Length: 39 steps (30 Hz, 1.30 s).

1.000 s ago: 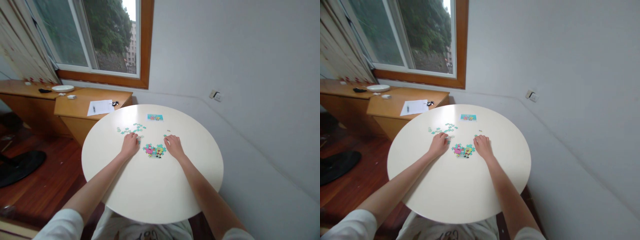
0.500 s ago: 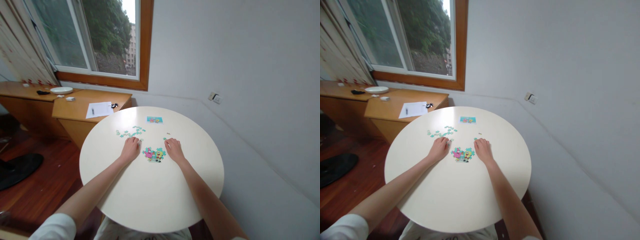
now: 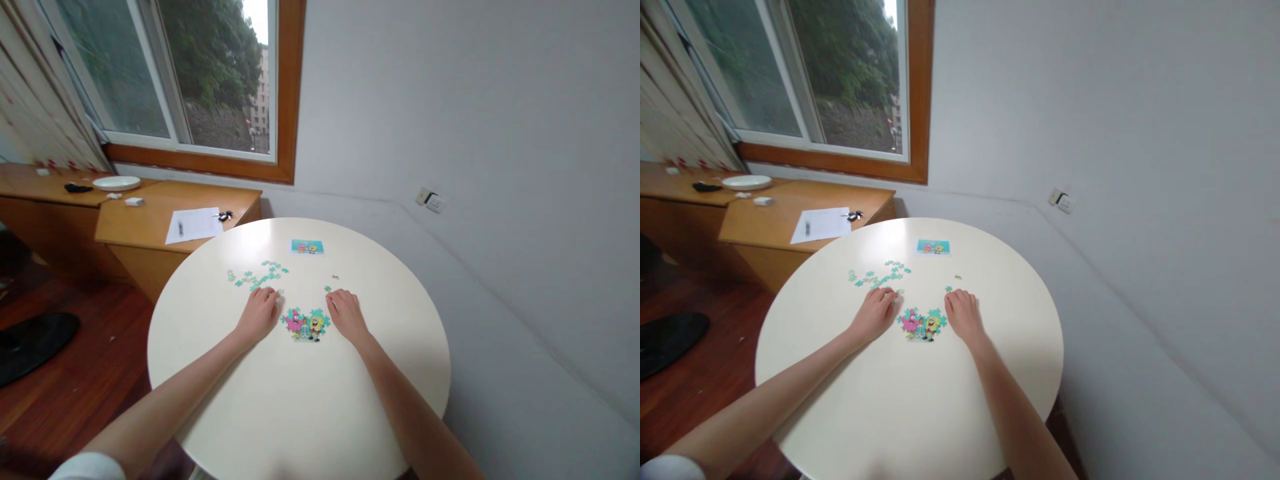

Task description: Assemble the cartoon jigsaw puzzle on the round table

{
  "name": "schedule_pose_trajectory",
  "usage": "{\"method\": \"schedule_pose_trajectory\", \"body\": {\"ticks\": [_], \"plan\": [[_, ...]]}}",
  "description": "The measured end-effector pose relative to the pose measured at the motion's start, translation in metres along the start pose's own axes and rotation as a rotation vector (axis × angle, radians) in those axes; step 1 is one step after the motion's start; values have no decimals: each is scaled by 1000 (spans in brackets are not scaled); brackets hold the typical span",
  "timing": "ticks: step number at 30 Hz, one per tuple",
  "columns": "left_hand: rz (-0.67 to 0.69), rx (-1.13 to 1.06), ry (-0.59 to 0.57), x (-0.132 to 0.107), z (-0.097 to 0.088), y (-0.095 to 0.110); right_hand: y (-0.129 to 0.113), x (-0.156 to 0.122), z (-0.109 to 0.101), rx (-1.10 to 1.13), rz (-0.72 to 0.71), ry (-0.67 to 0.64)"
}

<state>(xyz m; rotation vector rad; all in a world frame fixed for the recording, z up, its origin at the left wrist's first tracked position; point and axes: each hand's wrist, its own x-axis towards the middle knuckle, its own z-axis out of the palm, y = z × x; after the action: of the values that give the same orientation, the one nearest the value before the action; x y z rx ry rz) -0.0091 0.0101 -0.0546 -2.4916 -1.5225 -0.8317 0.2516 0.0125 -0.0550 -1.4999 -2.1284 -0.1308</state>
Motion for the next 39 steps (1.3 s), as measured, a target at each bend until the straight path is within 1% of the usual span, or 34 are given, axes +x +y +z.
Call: {"method": "schedule_pose_trajectory", "body": {"ticks": [6,11,15,23,31,34,39], "plan": [[121,-43,-10,-1,-5,4,-2,-1,-1,33,-12,-10],[173,-99,-49,-1,-9,9,-3,-1,-5,56,-13,-33],[199,-119,-96,-1,-9,9,-4,-2,-5,49,-20,-42],[237,-145,-113,-2,-9,6,-4,-3,-3,9,-116,2],[236,-186,-111,-3,-7,7,-4,-3,-4,-9,-226,-33],[230,-201,-115,-4,-6,7,-4,-3,-4,9,-239,-20],[223,-229,-148,-4,-4,5,-4,-3,-6,21,-221,10]]}}
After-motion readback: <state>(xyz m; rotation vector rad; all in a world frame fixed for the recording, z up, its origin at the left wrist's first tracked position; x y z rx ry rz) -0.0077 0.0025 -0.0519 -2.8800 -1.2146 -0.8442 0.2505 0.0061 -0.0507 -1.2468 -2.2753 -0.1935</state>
